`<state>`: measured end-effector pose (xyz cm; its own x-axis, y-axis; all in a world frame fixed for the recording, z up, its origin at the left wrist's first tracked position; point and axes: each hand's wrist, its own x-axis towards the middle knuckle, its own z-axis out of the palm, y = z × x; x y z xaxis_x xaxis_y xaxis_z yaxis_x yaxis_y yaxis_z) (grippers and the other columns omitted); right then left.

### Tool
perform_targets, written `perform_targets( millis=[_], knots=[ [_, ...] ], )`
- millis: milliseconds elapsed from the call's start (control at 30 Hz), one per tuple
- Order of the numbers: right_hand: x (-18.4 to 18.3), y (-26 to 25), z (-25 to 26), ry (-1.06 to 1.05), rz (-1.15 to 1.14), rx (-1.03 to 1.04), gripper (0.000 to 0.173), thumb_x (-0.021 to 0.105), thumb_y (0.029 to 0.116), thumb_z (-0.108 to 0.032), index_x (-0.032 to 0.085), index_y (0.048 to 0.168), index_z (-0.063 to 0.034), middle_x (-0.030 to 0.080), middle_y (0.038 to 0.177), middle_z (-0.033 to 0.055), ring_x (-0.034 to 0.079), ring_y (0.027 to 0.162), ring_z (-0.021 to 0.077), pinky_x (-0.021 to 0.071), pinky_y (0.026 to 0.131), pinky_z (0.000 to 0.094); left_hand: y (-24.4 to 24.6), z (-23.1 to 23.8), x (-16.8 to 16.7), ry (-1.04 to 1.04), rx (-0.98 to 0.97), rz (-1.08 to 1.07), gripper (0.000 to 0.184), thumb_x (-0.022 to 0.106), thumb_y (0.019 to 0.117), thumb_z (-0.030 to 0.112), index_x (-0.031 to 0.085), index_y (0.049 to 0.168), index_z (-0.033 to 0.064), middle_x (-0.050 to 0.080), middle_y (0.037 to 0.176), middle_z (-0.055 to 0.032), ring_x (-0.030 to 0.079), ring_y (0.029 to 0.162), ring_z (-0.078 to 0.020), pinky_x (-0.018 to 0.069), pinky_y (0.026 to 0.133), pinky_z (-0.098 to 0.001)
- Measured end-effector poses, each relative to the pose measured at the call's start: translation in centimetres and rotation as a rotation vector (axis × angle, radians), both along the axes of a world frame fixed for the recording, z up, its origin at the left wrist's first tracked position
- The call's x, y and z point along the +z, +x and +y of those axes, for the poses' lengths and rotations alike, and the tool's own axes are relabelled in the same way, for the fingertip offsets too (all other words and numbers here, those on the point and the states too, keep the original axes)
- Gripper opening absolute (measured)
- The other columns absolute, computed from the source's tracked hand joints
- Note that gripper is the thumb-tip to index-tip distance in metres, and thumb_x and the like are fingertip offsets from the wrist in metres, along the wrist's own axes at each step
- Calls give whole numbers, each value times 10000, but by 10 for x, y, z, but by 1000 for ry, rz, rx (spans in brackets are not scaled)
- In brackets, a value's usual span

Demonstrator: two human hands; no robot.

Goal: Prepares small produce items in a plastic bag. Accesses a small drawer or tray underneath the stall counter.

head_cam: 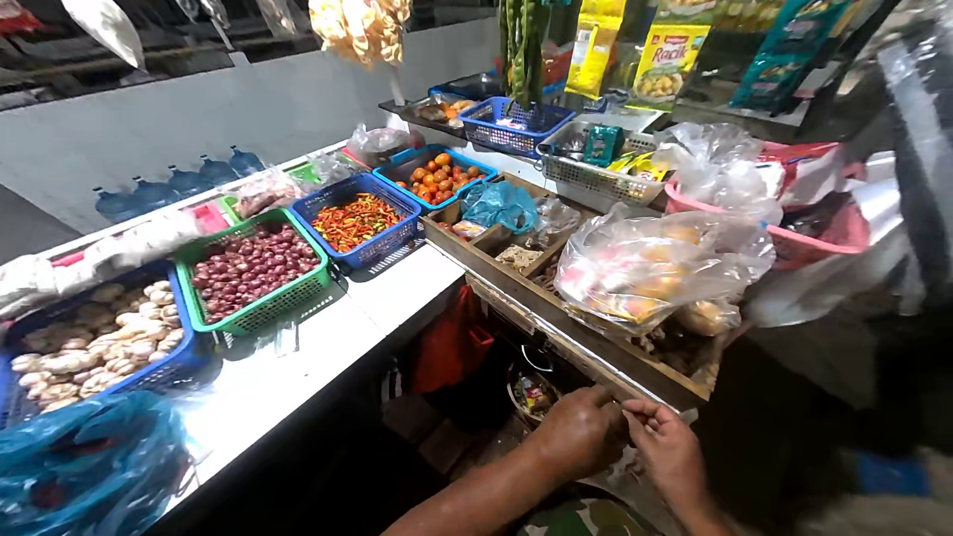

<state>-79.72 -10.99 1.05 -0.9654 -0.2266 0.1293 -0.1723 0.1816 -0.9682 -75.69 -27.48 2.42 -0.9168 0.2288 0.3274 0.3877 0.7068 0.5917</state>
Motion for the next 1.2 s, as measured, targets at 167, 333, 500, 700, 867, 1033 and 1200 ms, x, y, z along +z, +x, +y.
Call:
perform_targets(
  millis=[167, 333, 500, 700, 867, 1033, 1200],
  knots=[
    [-14, -1, 6, 260, 422, 89, 227, 589, 952, -153, 769, 1073, -86, 758, 1035, 0, 709, 960, 40, 601, 868, 227, 0, -1, -1, 179, 6, -297, 191, 705, 898, 187, 678, 1005, 30, 652, 990, -121, 657, 938, -237, 569, 869, -403],
    [-15, 2, 7, 100, 286, 170, 393, 719, 902, -151, 661, 1264, -13, 752, 1077, 21, 719, 962, 90, 620, 866, 262, -3, -13, -11, 411, -46, -402, 198, 638, 969, 163, 670, 1031, -22, 662, 974, -145, 656, 904, -223, 556, 853, -388],
    [-20, 3, 5, 158, 250, 134, 421, 723, 911, -183, 632, 1291, -26, 753, 1042, -3, 720, 924, 65, 623, 830, 247, 1, -9, -18, 409, -3, -362, 158, 613, 974, 122, 653, 1081, 13, 661, 1016, -125, 653, 971, -214, 547, 913, -386],
    [-31, 7, -5, 210, 367, 69, 285, 701, 925, -177, 619, 1162, -41, 717, 975, -8, 695, 895, 52, 610, 825, 243, 9, -3, -17, 339, 196, -385, 296, 638, 967, 210, 555, 1206, 57, 685, 948, -81, 693, 858, -187, 596, 817, -397],
    [-31, 6, -7, 19, 110, 132, 210, 635, 916, -71, 533, 1095, -29, 672, 945, 31, 670, 871, 108, 589, 797, 269, 14, 5, -17, 296, 252, -358, 322, 658, 940, 162, 546, 1223, 57, 682, 921, -80, 694, 827, -204, 603, 792, -410],
    [-25, -3, 4, -238, -331, 266, 106, 616, 946, -47, 549, 1026, -65, 622, 883, 44, 616, 782, 121, 554, 712, 269, 17, 9, -26, 354, 200, -272, 207, 639, 952, 130, 583, 1128, 37, 671, 921, -88, 683, 822, -191, 599, 780, -380],
    [-21, 1, 6, -219, -339, 148, 294, 691, 907, -31, 600, 1183, 17, 706, 970, 122, 697, 865, 185, 603, 806, 324, 14, 2, -32, 256, 218, -157, 162, 651, 936, 162, 675, 1047, 47, 664, 1001, -96, 671, 936, -189, 587, 869, -355]
  ],
)
